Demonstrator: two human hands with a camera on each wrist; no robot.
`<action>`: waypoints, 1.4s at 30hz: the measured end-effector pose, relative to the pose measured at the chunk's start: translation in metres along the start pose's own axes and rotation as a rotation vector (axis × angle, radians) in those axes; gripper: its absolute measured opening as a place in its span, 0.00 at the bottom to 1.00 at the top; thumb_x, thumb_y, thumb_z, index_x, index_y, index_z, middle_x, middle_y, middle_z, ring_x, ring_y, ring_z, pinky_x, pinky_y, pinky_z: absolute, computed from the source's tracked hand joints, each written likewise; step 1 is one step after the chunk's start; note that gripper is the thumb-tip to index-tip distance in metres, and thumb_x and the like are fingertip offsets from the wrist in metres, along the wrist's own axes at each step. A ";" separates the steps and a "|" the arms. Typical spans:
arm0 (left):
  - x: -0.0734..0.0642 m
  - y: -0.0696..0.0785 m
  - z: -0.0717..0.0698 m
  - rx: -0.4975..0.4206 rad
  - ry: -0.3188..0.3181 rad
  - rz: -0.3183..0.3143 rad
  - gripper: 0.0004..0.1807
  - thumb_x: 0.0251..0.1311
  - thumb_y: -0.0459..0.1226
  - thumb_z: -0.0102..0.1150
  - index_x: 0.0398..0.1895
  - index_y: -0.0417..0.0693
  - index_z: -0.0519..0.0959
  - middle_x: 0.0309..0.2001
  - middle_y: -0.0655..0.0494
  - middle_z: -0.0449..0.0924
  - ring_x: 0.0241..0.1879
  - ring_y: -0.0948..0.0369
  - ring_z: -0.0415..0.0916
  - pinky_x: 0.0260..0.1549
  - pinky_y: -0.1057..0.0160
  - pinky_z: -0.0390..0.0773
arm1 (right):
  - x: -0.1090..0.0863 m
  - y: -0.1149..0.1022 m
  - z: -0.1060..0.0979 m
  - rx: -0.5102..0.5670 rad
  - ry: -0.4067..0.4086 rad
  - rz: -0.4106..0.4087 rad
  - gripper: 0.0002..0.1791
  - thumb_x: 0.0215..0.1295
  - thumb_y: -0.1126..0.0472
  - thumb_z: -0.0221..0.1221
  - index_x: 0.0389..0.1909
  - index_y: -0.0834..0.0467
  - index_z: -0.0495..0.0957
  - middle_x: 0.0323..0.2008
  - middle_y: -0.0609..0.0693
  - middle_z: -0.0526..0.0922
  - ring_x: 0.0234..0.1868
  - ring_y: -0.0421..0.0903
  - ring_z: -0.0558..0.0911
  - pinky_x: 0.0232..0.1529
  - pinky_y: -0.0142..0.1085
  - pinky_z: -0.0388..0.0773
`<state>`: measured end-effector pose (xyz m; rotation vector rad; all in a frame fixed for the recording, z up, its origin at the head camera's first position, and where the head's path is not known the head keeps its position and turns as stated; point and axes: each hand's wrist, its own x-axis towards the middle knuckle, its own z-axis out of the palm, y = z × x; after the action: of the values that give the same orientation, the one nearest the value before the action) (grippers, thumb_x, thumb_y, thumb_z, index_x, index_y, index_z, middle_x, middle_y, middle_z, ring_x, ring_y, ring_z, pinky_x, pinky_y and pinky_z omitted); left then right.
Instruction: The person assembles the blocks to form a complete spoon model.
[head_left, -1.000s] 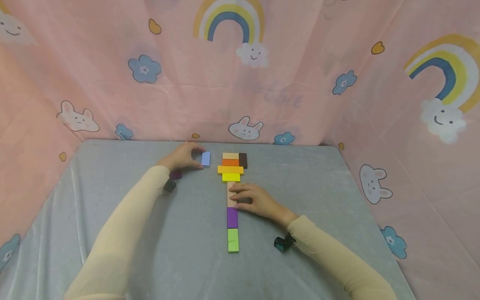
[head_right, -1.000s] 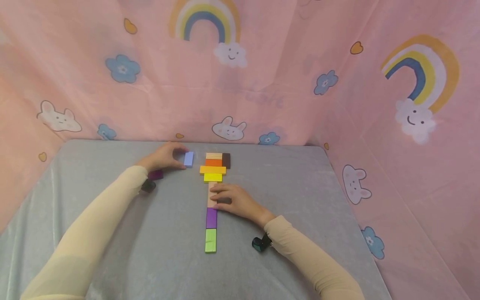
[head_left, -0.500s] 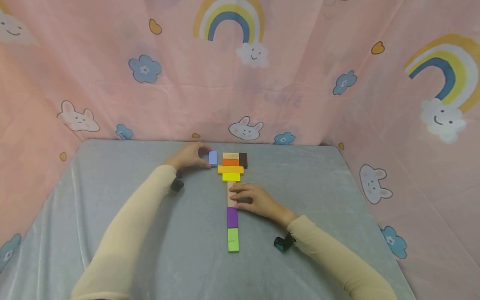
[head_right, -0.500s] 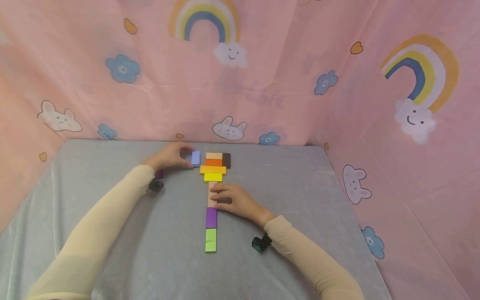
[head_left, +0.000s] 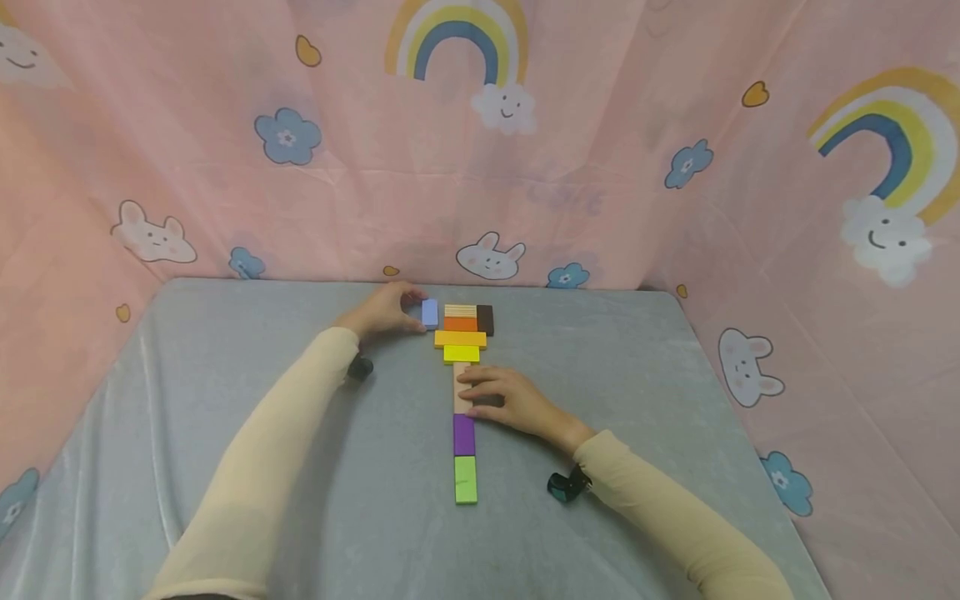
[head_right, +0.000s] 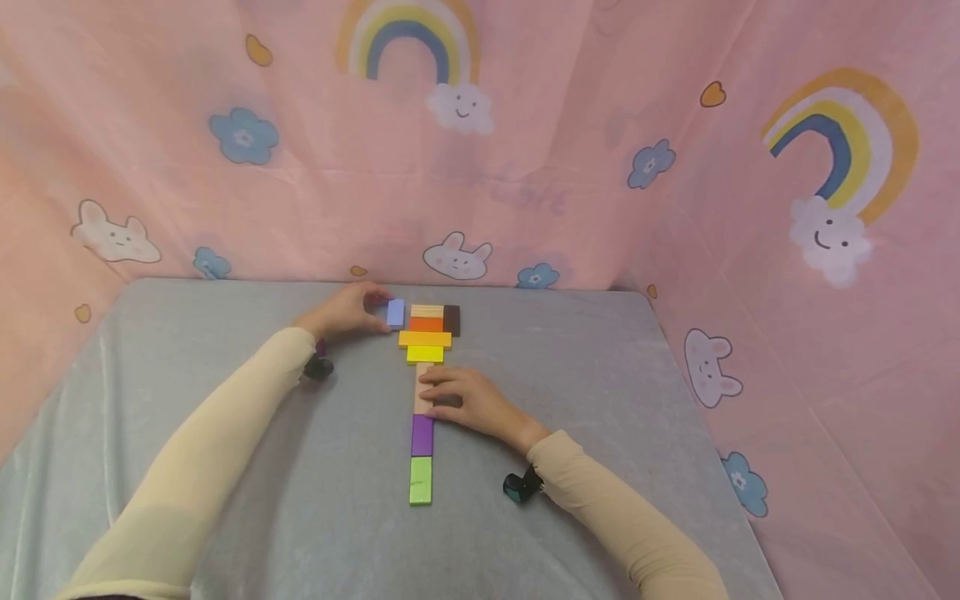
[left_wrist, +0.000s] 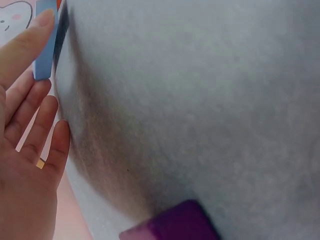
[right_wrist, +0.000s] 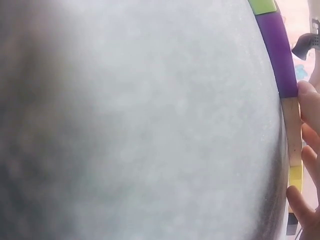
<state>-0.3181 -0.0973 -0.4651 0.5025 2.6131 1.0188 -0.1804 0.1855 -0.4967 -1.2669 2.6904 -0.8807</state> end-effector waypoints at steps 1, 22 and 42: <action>0.000 0.001 0.000 0.005 -0.003 -0.001 0.34 0.49 0.44 0.76 0.61 0.50 0.76 0.61 0.50 0.78 0.64 0.51 0.72 0.69 0.47 0.69 | 0.000 0.000 0.000 0.000 0.002 -0.002 0.19 0.63 0.51 0.66 0.54 0.50 0.83 0.64 0.45 0.79 0.68 0.45 0.75 0.71 0.48 0.69; 0.001 0.004 0.004 0.020 -0.025 0.037 0.35 0.48 0.41 0.77 0.61 0.47 0.75 0.62 0.49 0.77 0.64 0.50 0.72 0.71 0.49 0.68 | 0.000 -0.003 -0.002 0.000 0.002 -0.007 0.20 0.62 0.52 0.67 0.54 0.51 0.84 0.63 0.46 0.80 0.68 0.46 0.75 0.71 0.49 0.70; 0.003 0.007 0.006 0.053 -0.033 0.065 0.35 0.48 0.40 0.77 0.61 0.46 0.75 0.61 0.48 0.77 0.63 0.50 0.72 0.71 0.50 0.68 | 0.000 -0.003 -0.002 0.008 0.014 -0.018 0.19 0.61 0.52 0.67 0.53 0.51 0.84 0.62 0.47 0.80 0.67 0.46 0.76 0.70 0.49 0.70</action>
<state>-0.3171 -0.0871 -0.4649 0.6157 2.6162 0.9540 -0.1790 0.1856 -0.4937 -1.2902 2.6875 -0.9055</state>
